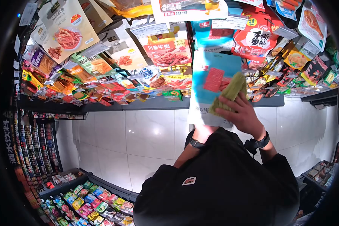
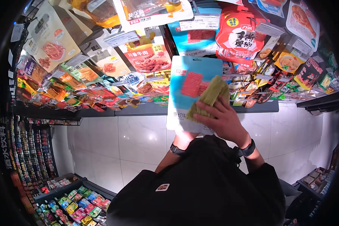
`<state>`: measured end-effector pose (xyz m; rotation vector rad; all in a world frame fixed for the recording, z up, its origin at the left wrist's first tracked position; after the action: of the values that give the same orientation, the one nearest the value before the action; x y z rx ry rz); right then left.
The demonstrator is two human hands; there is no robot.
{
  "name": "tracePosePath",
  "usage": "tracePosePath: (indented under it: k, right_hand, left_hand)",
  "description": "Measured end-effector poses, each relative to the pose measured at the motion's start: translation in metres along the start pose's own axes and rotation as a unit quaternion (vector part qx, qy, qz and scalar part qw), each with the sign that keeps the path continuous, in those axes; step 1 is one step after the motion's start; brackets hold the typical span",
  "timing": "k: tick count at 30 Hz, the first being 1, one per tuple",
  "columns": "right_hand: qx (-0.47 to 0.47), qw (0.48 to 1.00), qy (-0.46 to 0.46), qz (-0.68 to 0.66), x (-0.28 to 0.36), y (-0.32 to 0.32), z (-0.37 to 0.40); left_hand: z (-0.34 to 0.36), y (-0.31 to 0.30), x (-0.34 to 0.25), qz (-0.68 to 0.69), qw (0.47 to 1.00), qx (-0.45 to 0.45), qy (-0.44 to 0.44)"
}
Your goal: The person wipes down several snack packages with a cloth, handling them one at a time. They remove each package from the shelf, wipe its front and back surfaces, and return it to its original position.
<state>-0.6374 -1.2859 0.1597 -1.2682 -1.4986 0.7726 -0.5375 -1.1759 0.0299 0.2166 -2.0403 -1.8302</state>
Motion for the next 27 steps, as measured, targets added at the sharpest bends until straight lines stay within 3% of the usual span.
tracePosePath:
  k: [2, 4, 8, 10, 13, 15, 17, 18, 21, 22, 23, 25, 27]
  right_hand:
    - [-0.020, 0.999, 0.047, -0.016, -0.012, -0.004, -0.007]
    - [-0.052, 0.991, 0.110, -0.058, -0.028, -0.005, -0.008]
    - [-0.031, 0.993, 0.099, -0.060, -0.020, 0.002, -0.006]
    - [0.018, 0.998, 0.027, -0.046, 0.001, 0.007, -0.002]
    - [0.051, 0.997, 0.001, -0.052, 0.008, 0.006, -0.001]
    - [0.050, 0.998, -0.001, -0.048, 0.007, 0.003, 0.001]
    - [0.092, 0.979, 0.055, -0.172, -0.003, 0.010, 0.006]
    - [0.093, 0.979, 0.053, -0.172, -0.009, 0.015, 0.011]
    - [0.011, 0.958, 0.130, -0.255, -0.029, 0.020, 0.018]
    - [-0.079, 0.914, 0.216, -0.335, -0.037, 0.014, 0.020]
    - [-0.168, 0.847, 0.297, -0.407, -0.044, 0.009, 0.025]
    - [-0.174, 0.825, 0.324, -0.429, -0.049, 0.005, 0.032]
    - [-0.177, 0.803, 0.346, -0.452, -0.054, 0.007, 0.041]
  left_hand:
    - [0.000, 0.009, 0.004, 0.028, 0.999, -0.027, 0.010]
    - [0.003, 0.020, 0.010, -0.073, 0.996, -0.012, -0.052]
    - [0.004, 0.000, 0.006, -0.129, 0.990, -0.035, -0.051]
    - [0.004, -0.004, 0.004, -0.154, 0.985, -0.044, -0.056]
    - [0.005, -0.008, 0.000, -0.195, 0.977, -0.061, -0.063]
    - [0.005, -0.013, -0.001, -0.225, 0.968, -0.076, -0.076]
    - [0.005, -0.018, -0.006, -0.271, 0.953, -0.093, -0.094]
    - [0.005, -0.019, -0.009, -0.300, 0.942, -0.104, -0.108]
    - [0.003, -0.021, -0.015, -0.405, 0.889, -0.139, -0.164]
    - [0.000, -0.021, -0.017, -0.439, 0.865, -0.152, -0.187]
    - [-0.003, -0.017, -0.015, -0.439, 0.865, -0.152, -0.188]
    - [-0.015, -0.005, -0.009, -0.269, 0.947, -0.137, -0.106]
    - [-0.017, -0.014, -0.010, -0.312, 0.932, -0.142, -0.121]
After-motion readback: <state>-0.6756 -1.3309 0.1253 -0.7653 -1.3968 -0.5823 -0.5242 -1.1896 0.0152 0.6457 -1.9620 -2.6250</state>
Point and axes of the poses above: each hand's wrist, its own z-axis away from the middle knuckle, its own y-axis out of the palm, x = y × z, the point moved 3 cm from there along -z, towards the middle knuckle, and after that the axes turned 4 degrees about y, right-handed, at the moved point
